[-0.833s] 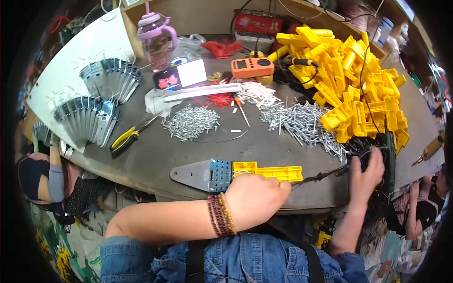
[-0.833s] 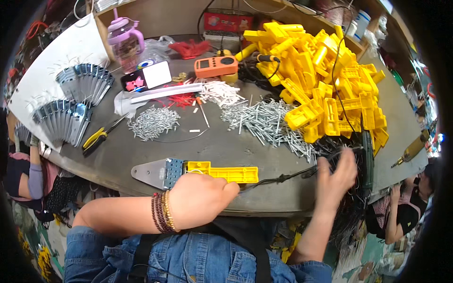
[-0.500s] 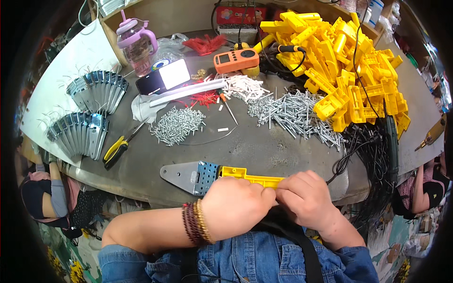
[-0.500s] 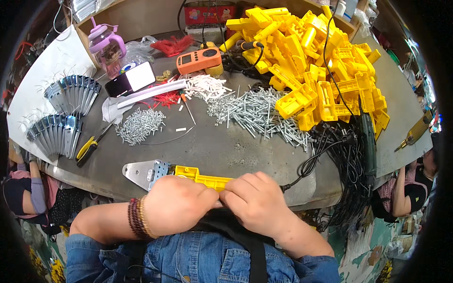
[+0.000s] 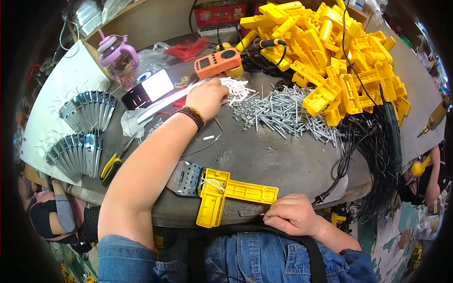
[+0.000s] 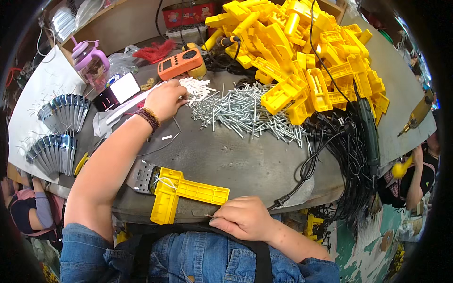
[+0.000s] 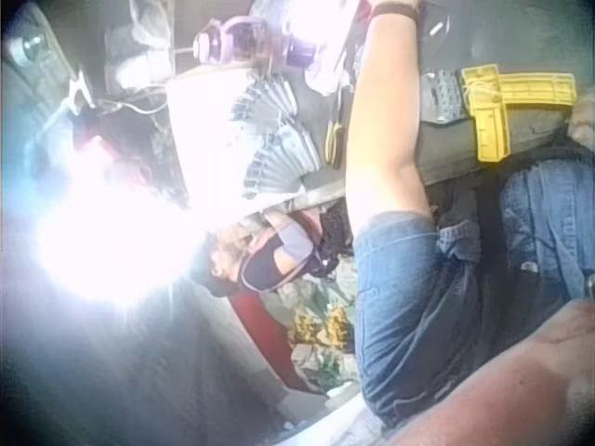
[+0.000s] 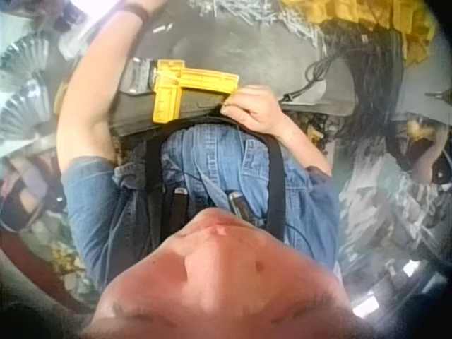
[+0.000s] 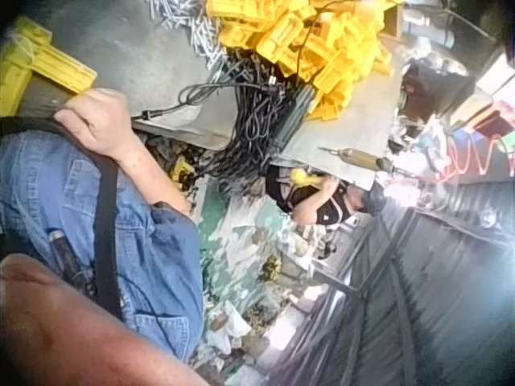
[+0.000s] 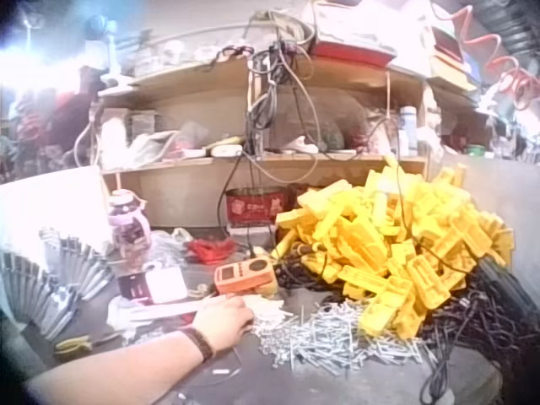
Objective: Assemble electronic components and wires into a yellow plastic housing using a soldering iron.
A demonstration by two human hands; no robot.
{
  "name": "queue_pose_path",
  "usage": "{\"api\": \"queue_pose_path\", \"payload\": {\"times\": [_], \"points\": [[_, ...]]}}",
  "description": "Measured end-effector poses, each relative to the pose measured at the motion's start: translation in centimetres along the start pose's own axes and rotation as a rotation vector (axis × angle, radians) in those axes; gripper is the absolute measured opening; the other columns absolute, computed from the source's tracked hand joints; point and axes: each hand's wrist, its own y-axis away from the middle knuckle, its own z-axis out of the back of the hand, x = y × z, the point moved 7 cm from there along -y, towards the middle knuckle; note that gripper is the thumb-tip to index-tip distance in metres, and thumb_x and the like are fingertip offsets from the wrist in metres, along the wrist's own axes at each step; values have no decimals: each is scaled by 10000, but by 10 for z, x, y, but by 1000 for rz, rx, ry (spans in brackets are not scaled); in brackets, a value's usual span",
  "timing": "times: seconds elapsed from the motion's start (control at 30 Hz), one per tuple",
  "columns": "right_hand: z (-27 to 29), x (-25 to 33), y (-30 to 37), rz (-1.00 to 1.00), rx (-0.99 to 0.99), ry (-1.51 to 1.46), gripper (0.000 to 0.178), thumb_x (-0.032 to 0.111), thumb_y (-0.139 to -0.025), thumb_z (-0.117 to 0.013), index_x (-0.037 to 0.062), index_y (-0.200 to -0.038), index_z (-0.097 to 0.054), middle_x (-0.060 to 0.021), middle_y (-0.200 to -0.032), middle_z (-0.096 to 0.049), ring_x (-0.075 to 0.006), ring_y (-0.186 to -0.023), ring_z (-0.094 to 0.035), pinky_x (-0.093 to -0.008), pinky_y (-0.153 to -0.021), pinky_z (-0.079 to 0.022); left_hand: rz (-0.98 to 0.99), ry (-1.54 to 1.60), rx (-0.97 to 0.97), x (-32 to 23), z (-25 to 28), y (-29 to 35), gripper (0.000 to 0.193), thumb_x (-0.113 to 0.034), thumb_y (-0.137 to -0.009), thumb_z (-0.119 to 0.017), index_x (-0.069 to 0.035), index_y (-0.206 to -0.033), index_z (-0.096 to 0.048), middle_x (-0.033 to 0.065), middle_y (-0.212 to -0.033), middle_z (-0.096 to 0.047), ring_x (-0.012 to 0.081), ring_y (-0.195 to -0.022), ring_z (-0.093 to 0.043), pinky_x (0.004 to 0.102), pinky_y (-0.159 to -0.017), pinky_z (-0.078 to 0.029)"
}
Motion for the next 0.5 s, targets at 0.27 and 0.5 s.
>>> {"api": "queue_pose_path", "payload": {"times": [0.27,0.5], "points": [[3,0,-3,38,2,-15,149,197,-828,-758,78,-803,-673,-62,-679,-623,-254,-590,-607,-355,-534,-456,160,296,-2,-5,-5,-11,176,-211,-890,-649,-40,-930,-634,158,-844,-677,355,-871,-652,452,-809,-504],[0,2,-2,44,5,-41,145,185,-833,-752,64,-807,-676,-72,-695,-641,-262,-599,-619,-352,-543,-470,229,47,122,-21,-6,-4,210,-215,-906,-607,-22,-987,-623,199,-990,-673,375,-913,-665,474,-833,-516]]}}
